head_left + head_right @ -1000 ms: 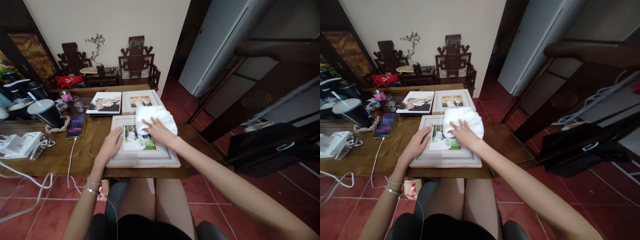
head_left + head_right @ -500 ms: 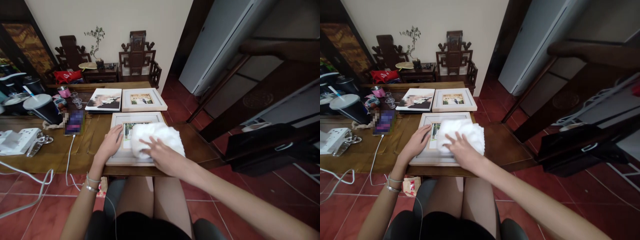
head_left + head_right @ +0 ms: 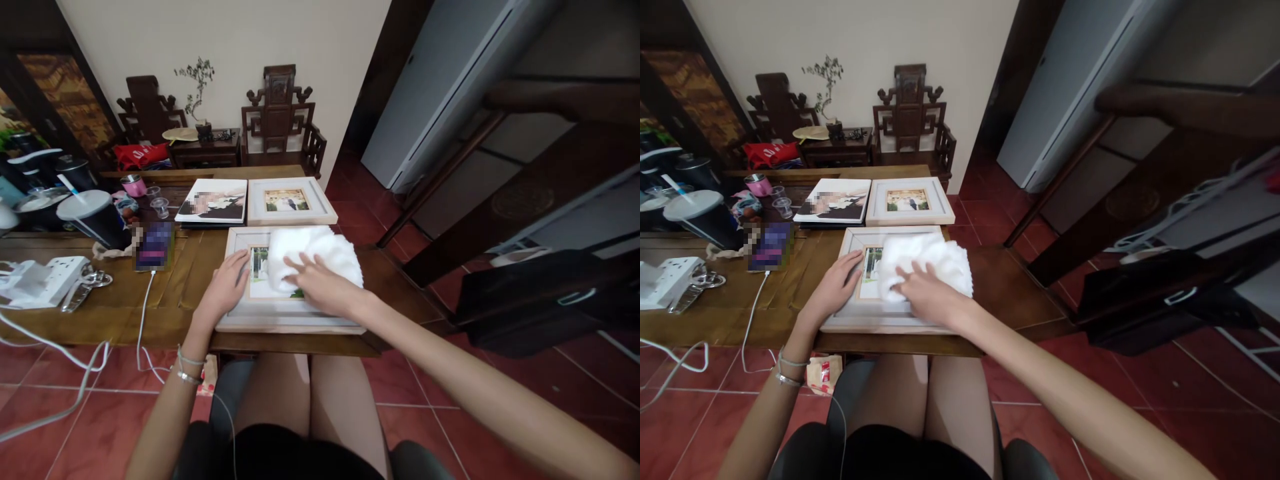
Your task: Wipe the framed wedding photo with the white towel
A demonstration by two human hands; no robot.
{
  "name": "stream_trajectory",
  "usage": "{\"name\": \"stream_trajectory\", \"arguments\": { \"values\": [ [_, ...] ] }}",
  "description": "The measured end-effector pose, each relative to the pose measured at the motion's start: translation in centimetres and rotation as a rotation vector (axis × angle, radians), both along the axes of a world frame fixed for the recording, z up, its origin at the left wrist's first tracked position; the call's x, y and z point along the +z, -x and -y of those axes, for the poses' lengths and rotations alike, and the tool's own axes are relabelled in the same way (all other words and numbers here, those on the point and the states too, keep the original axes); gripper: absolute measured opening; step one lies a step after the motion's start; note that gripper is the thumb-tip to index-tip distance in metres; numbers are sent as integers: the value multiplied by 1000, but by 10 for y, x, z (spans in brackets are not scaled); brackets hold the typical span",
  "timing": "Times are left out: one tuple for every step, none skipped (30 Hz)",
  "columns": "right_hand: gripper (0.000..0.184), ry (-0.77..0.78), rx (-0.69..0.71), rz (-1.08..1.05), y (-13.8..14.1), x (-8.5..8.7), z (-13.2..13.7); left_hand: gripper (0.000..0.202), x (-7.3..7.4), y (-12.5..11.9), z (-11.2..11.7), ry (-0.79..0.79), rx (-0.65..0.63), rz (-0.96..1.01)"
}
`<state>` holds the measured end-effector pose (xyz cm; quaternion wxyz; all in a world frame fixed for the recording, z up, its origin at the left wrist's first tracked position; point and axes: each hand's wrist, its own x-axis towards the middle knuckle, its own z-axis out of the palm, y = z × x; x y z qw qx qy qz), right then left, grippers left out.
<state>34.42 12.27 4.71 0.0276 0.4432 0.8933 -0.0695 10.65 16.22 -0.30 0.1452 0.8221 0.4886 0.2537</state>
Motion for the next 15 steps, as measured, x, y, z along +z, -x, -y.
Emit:
{"name": "stream_trajectory", "arguments": {
  "values": [
    [66, 67, 41, -34, -3, 7, 15, 43, 0, 0, 0, 3, 1, -2],
    [66, 136, 78, -68, -6, 16, 29, 43, 0, 0, 0, 5, 0, -4],
    [66, 197, 99, -94, -7, 25, 41, 43, -1, 0, 0, 6, -1, -5],
    [65, 248, 106, -103, -7, 34, 52, 43, -1, 0, -1, 4, -3, -5],
    [65, 283, 101, -101, -5, 41, 60, 43, -2, 0, -1, 0, -6, -6],
    [66, 301, 85, -90, -3, 46, 65, 43, -3, 1, -2, -4, -9, -7],
    [67, 301, 68, -78, 1, 47, 67, 43, -4, 1, -2, -7, -11, -8],
    [67, 280, 50, -70, 5, 45, 66, 43, -5, 1, -3, -9, -12, -9],
    [68, 236, 29, -69, 9, 40, 62, 43, -6, 1, -3, -10, -14, -9],
    [68, 175, 3, -71, 12, 33, 55, 43, -7, 2, -4, -12, -15, -8],
    [68, 108, -31, -69, 15, 25, 45, 43, -7, 2, -4, -14, -16, -4],
    [68, 37, -74, -58, 16, 17, 32, 43, -7, 2, -4, -17, -17, 0],
    [69, -31, -121, -41, 17, 10, 17, 42, -7, 2, -4, -20, -19, 5],
    [70, -83, -180, -18, 17, 5, 2, 42, -7, 2, -4, -21, -21, 8],
    [70, -133, -228, -2, 17, 2, -14, 42, -6, 2, -4, -18, -22, 10]
  ]
}}
